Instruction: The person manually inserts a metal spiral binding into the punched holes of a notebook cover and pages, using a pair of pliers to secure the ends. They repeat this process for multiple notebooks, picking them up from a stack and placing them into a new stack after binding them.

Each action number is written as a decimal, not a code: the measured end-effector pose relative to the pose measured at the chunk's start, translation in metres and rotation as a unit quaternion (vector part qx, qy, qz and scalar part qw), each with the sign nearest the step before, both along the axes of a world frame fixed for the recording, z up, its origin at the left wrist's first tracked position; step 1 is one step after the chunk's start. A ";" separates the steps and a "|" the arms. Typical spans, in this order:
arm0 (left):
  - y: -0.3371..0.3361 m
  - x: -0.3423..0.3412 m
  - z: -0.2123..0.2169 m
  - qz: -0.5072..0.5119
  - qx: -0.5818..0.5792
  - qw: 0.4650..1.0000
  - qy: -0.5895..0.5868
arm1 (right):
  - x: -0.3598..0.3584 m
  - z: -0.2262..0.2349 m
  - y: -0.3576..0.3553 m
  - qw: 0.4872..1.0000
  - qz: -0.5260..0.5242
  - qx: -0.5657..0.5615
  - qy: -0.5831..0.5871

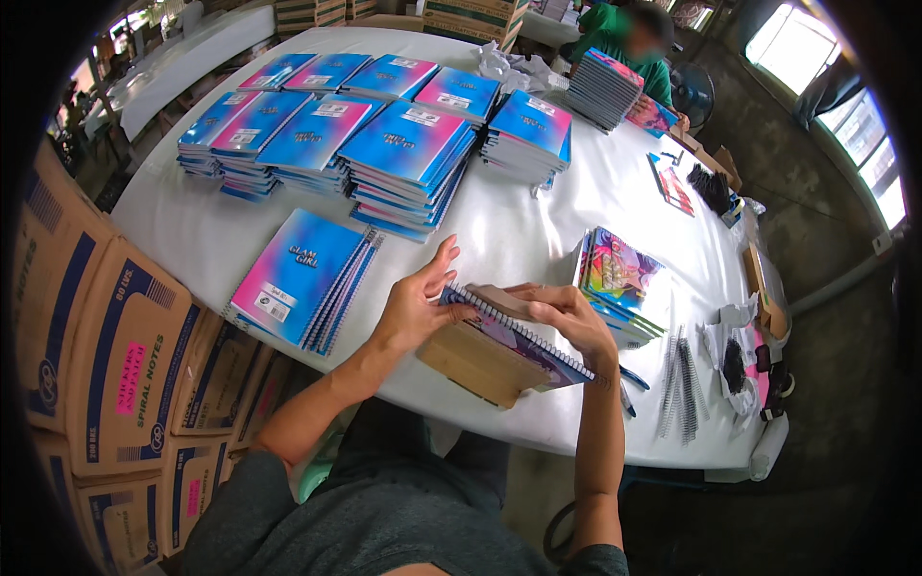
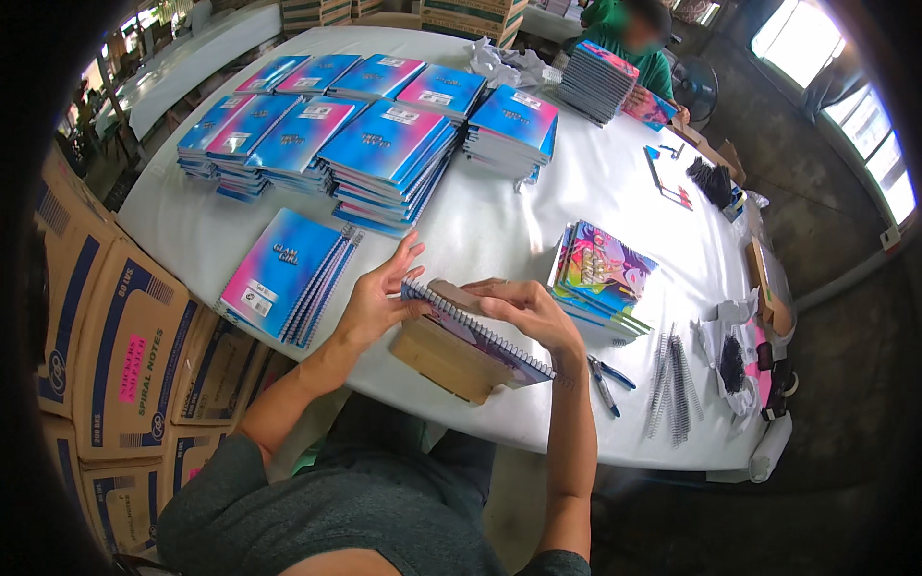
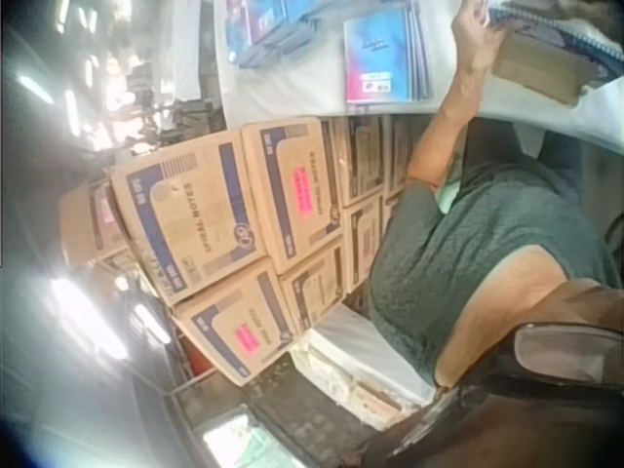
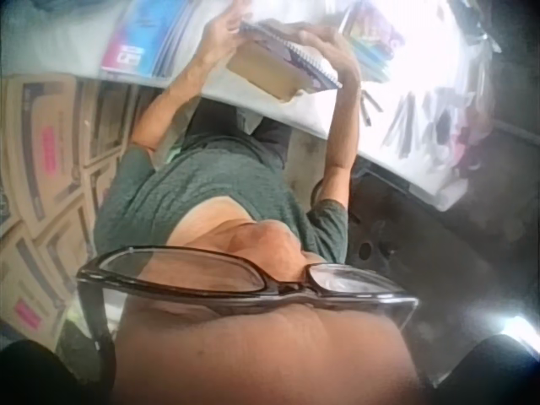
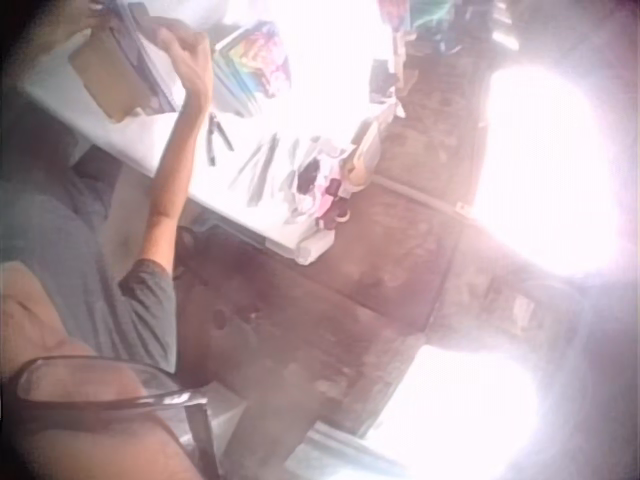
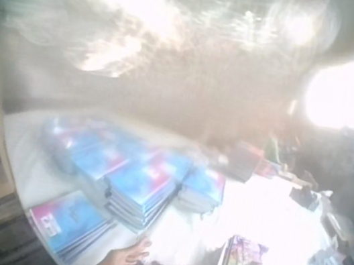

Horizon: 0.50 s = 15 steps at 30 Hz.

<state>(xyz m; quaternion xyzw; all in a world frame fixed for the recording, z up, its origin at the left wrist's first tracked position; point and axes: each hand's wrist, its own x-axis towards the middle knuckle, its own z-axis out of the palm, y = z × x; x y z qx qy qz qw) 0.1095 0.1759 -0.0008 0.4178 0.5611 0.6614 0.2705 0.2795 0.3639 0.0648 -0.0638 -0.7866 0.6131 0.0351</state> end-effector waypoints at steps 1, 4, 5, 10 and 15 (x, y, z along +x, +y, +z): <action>-0.002 -0.005 -0.001 -0.047 0.001 0.999 -0.019 | -0.002 -0.005 0.002 0.998 -0.030 0.050 -0.026; 0.002 -0.018 0.001 -0.178 0.000 0.981 -0.073 | 0.000 -0.024 0.002 0.992 -0.074 0.101 -0.015; 0.007 -0.022 0.004 -0.213 -0.006 0.973 -0.087 | 0.002 -0.029 -0.001 0.980 -0.085 0.178 -0.031; 0.008 -0.018 0.088 -0.092 0.083 0.990 -0.072 | 0.071 -0.096 0.018 0.907 -0.237 0.347 0.030; -0.036 -0.013 0.129 -0.089 0.099 0.982 0.136 | 0.171 -0.098 0.015 0.751 -0.365 0.528 -0.156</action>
